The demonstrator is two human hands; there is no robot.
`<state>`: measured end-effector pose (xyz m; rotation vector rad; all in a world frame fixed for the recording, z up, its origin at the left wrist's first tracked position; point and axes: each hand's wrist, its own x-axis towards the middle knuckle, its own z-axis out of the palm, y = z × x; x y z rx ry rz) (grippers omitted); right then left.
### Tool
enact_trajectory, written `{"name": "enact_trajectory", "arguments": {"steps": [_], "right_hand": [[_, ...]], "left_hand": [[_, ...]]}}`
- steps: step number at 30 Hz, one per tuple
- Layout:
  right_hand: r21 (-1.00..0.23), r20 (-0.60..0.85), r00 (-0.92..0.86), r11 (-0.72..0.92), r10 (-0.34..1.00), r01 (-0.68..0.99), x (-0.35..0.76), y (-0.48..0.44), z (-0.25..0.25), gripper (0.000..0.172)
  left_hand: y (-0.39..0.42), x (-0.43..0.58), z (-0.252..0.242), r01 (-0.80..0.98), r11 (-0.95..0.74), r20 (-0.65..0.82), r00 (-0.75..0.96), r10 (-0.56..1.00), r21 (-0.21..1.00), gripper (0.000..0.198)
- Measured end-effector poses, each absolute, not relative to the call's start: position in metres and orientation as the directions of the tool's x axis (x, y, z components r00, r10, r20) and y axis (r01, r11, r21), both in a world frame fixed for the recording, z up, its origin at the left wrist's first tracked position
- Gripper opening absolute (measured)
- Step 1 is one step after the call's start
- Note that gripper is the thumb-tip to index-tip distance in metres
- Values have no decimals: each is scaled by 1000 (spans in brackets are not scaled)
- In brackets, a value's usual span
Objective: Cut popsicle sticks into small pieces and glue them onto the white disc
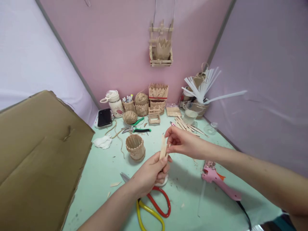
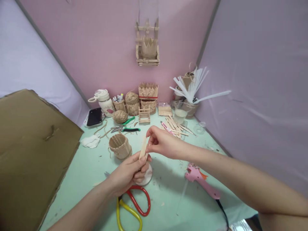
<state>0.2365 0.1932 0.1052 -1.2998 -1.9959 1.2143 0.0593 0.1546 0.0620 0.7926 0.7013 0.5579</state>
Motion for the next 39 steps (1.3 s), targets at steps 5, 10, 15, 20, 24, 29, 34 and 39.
{"name": "enact_trajectory", "arguments": {"steps": [5, 10, 15, 20, 24, 29, 34, 39], "right_hand": [[-947, -162, -382, -35, 910, 319, 263, 202, 107, 63], [-975, -140, -538, -20, 831, 223, 280, 204, 114, 29], [-970, -105, -496, 20, 862, 242, 302, 218, 117, 25], [-756, 201, 7, 150, 980, 637, 359, 275, 129, 19], [-635, 219, 71, 87, 973, 767, 395, 326, 123, 12], [-517, 215, 54, 67, 975, 853, 409, 353, 116, 12], [-361, 219, 36, 46, 975, 932, 421, 356, 119, 16], [-179, 25, -159, 161, 987, 971, 412, 361, 101, 2]], "left_hand": [[177, 80, 62, -140, 545, -302, 706, 640, 827, 28], [193, 101, 64, -113, 622, -277, 823, 495, 775, 31], [202, 113, 64, -157, 602, -281, 774, 567, 783, 31], [211, 111, 62, -199, 532, -361, 538, 762, 823, 31], [214, 106, 62, -199, 503, -343, 524, 780, 841, 22], [214, 102, 61, -173, 498, -333, 556, 761, 850, 19], [218, 99, 61, -166, 493, -348, 522, 779, 854, 18], [219, 97, 62, -154, 487, -344, 531, 774, 859, 18]]}}
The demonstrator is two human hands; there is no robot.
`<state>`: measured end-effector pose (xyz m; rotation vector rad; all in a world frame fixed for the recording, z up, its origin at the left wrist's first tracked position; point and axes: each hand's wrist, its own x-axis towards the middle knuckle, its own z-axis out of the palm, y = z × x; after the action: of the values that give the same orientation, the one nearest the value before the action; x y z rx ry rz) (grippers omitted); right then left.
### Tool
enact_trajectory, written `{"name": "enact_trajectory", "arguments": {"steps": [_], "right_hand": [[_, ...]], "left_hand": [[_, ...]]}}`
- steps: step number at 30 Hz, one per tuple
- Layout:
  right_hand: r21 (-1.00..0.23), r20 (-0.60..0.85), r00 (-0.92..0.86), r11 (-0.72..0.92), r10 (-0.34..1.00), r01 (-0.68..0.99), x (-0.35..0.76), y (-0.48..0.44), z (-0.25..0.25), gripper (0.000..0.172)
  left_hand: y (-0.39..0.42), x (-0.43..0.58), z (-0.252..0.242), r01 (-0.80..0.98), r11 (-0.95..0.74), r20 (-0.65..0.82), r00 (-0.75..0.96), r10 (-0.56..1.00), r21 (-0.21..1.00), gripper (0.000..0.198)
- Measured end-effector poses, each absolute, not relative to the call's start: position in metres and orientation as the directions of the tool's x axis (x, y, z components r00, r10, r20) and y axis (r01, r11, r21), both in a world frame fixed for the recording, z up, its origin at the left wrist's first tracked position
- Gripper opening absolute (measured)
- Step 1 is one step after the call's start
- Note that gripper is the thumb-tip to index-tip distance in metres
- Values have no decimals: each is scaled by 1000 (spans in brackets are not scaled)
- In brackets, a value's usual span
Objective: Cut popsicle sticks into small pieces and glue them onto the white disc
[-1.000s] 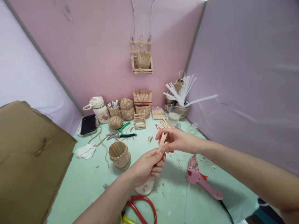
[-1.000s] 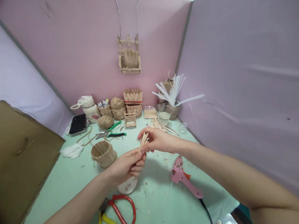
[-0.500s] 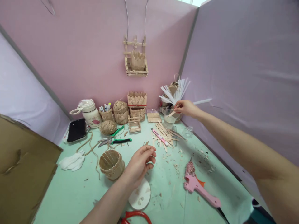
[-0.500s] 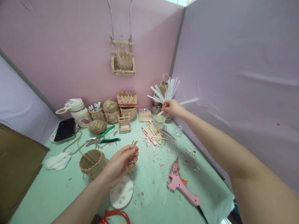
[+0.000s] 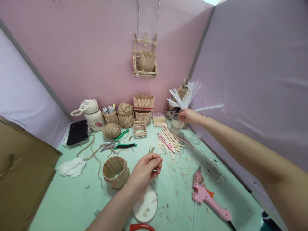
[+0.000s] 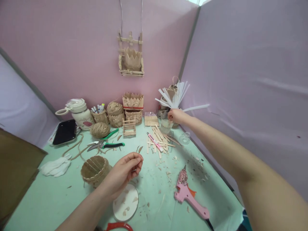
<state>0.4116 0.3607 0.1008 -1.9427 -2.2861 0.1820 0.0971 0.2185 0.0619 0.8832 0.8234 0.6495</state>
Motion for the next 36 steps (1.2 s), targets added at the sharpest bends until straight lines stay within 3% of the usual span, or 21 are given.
{"name": "enact_trajectory", "arguments": {"steps": [7, 27, 36], "right_hand": [[-64, -259, -204, 194, 944, 979, 409, 374, 98, 21], [116, -260, -175, 211, 949, 971, 415, 386, 91, 27], [78, -219, -206, 227, 954, 971, 408, 389, 89, 29]], "left_hand": [[219, 94, 62, -146, 474, -336, 531, 778, 868, 16], [224, 95, 60, -128, 491, -371, 501, 782, 861, 15], [221, 96, 63, -114, 495, -377, 508, 775, 862, 15]]}}
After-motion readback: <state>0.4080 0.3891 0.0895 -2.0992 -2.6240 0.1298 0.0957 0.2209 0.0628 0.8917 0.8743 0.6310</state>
